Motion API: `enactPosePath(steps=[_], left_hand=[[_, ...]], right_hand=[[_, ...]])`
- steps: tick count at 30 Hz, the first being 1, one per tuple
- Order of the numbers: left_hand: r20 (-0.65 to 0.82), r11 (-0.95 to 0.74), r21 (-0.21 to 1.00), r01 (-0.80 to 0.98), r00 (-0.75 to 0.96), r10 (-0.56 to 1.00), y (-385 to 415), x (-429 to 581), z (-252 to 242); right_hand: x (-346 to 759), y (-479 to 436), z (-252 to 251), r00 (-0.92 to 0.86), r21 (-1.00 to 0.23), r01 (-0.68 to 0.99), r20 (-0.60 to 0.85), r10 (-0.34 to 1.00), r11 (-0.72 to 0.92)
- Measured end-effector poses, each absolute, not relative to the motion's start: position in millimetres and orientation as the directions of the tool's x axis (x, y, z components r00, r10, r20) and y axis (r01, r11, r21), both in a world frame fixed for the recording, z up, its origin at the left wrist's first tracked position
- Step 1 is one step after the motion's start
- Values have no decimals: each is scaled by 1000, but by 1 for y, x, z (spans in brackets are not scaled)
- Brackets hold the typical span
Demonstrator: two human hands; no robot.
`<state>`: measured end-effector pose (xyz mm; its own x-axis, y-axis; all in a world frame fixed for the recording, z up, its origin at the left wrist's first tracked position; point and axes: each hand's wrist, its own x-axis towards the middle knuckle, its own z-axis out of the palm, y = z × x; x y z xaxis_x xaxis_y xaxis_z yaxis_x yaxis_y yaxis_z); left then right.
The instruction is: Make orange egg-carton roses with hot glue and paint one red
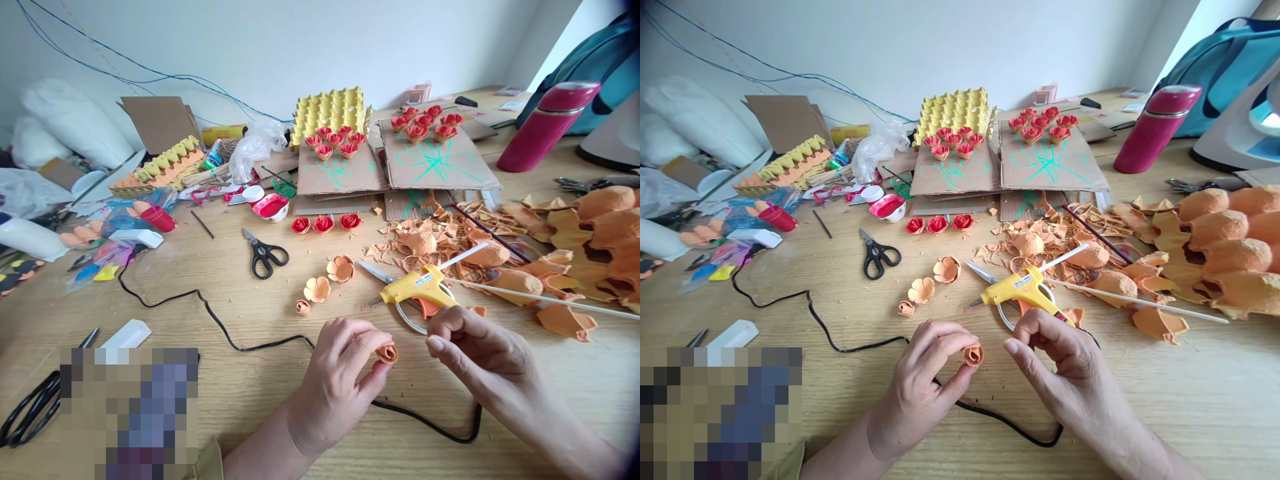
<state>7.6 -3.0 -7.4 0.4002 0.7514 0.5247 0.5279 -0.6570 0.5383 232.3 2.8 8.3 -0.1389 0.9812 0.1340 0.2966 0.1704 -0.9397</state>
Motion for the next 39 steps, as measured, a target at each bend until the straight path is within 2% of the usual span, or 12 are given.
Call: enactPosePath(steps=[14, 20, 24, 26, 29, 31, 33, 35, 37, 39], left_hand=[[512, -617, 677, 401, 345, 787, -2, 7, -7], [515, -621, 670, 408, 347, 784, -2, 6, -9], [499, -588, 722, 365, 314, 808, -1, 8, -7], [437, -504, 811, 297, 264, 860, -1, 10, -7], [211, -234, 968, 87, 215, 954, 2, 11, -10], [74, -63, 997, -53, 237, 969, 4, 11, -12], [21, 8, 994, -111, 261, 965, 6, 11, -14], [47, -34, 998, -55, 242, 969, 6, 10, -15], [138, -162, 982, 97, 217, 966, 5, 10, -16], [252, -312, 914, 260, 238, 938, 3, 9, -16]], right_hand=[[235, -2, -6, -161, -960, 271, 22, 987, 65], [236, -3, -9, -175, -949, 305, 23, 984, 77], [236, -3, -11, -193, -935, 341, 36, 981, 102], [236, -2, -11, -196, -929, 350, 55, 979, 122], [235, 0, -8, -190, -912, 370, 112, 975, 177], [235, 1, -4, -188, -889, 400, 158, 969, 223], [237, 2, -2, -188, -850, 451, 209, 960, 273], [242, 4, 0, -178, -783, 525, 282, 943, 334], [248, 9, -1, -169, -684, 626, 349, 922, 374], [255, 15, -3, -160, -557, 733, 418, 894, 391]])
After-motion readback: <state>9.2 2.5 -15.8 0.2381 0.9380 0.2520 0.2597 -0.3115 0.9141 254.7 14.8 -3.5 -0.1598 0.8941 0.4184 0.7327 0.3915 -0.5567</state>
